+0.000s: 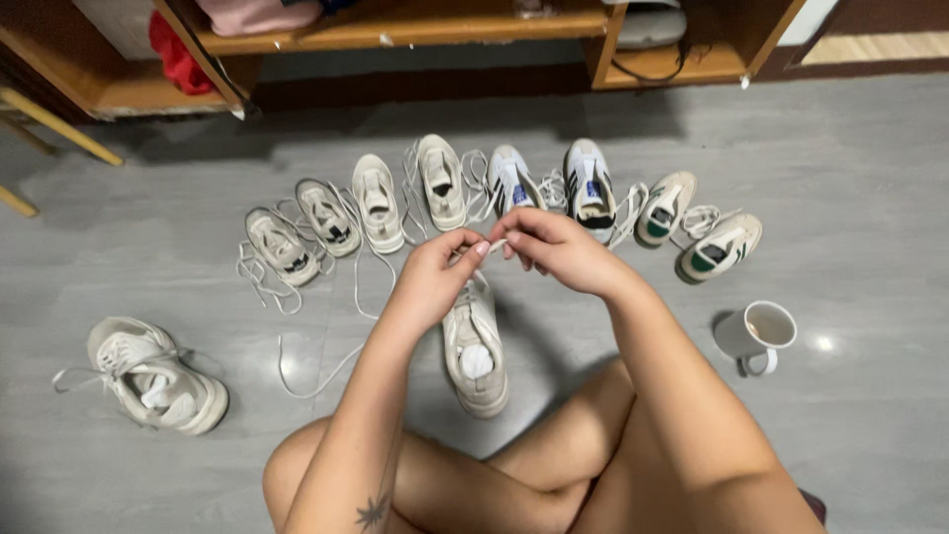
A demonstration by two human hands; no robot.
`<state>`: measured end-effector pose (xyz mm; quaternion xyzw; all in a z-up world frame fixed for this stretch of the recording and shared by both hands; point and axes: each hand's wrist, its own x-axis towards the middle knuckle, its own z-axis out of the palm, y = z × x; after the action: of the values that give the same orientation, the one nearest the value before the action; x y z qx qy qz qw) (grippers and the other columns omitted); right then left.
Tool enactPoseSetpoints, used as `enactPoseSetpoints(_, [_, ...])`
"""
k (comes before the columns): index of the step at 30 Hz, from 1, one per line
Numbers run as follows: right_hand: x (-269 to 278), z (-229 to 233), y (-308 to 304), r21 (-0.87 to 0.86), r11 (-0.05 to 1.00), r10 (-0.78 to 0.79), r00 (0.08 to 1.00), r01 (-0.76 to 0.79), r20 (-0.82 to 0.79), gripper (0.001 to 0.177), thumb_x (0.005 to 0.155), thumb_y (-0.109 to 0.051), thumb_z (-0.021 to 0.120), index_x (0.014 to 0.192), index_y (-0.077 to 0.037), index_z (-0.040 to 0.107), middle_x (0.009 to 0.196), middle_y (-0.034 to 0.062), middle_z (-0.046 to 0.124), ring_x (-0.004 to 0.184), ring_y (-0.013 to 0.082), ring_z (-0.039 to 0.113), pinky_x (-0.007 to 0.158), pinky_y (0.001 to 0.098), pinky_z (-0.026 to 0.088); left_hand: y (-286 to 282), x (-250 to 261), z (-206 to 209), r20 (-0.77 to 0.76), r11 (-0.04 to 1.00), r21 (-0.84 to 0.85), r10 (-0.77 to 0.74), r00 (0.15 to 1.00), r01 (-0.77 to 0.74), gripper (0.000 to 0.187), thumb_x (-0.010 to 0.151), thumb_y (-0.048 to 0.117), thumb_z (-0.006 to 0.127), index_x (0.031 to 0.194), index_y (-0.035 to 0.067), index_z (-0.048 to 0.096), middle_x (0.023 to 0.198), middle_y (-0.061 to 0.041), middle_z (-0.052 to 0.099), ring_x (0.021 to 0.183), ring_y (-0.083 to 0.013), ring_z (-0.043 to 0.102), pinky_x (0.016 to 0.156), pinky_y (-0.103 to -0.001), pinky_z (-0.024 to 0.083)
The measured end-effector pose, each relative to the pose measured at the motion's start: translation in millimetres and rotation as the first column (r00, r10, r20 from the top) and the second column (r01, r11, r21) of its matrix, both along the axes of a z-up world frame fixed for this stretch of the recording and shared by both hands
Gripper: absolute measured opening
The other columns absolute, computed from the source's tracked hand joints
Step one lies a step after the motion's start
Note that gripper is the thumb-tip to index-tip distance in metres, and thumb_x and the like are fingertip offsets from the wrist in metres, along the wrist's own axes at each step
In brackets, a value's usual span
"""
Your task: The person sits on the floor and re-laces a white sneaker by threading the laces through the eyelets and tying a knot. Several other shoes are arranged in a semi-circle on the floor nearby.
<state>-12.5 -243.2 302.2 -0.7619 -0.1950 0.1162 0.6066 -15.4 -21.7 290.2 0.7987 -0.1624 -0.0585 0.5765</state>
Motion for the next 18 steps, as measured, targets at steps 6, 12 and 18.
enactPoseSetpoints(6, [25, -79, 19, 0.01, 0.998, -0.062, 0.997, 0.061, 0.047, 0.02, 0.103, -0.017, 0.059, 0.119, -0.008, 0.052, 0.077, -0.0025, 0.056, 0.07, 0.0063, 0.05, 0.06, 0.0228, 0.044, 3, 26, -87, 0.044, 0.996, -0.015, 0.084, 0.996, -0.083, 0.022, 0.094, 0.025, 0.071, 0.106, 0.006, 0.075, 0.084, -0.005, 0.073, 0.077, -0.0134, 0.067, 0.072, -0.029, 0.053])
enactPoseSetpoints(12, [27, -190, 36, -0.271, 0.926, -0.219, 0.958, 0.265, 0.188, 0.041, 0.086, -0.027, 0.081, 0.116, -0.005, 0.064, 0.1, 0.0113, 0.067, 0.091, 0.0273, 0.064, 0.079, 0.0387, 0.053, 9, 18, -183, 0.257, 0.875, 0.153, 0.414, 0.873, -0.46, 0.023, 0.091, 0.028, 0.077, 0.098, 0.006, 0.077, 0.095, -0.015, 0.07, 0.089, -0.0332, 0.069, 0.079, -0.041, 0.053])
enactPoseSetpoints(18, [-24, -238, 70, -0.405, 0.81, -0.422, 0.901, 0.425, 0.102, 0.057, 0.086, -0.032, 0.072, 0.133, -0.004, 0.057, 0.114, 0.0249, 0.07, 0.104, 0.0395, 0.069, 0.089, 0.0428, 0.054, -4, -3, -233, 0.193, 0.766, 0.396, 0.469, 0.862, -0.506, 0.01, 0.081, 0.018, 0.074, 0.088, 0.013, 0.08, 0.102, -0.011, 0.069, 0.091, -0.033, 0.068, 0.08, -0.044, 0.054])
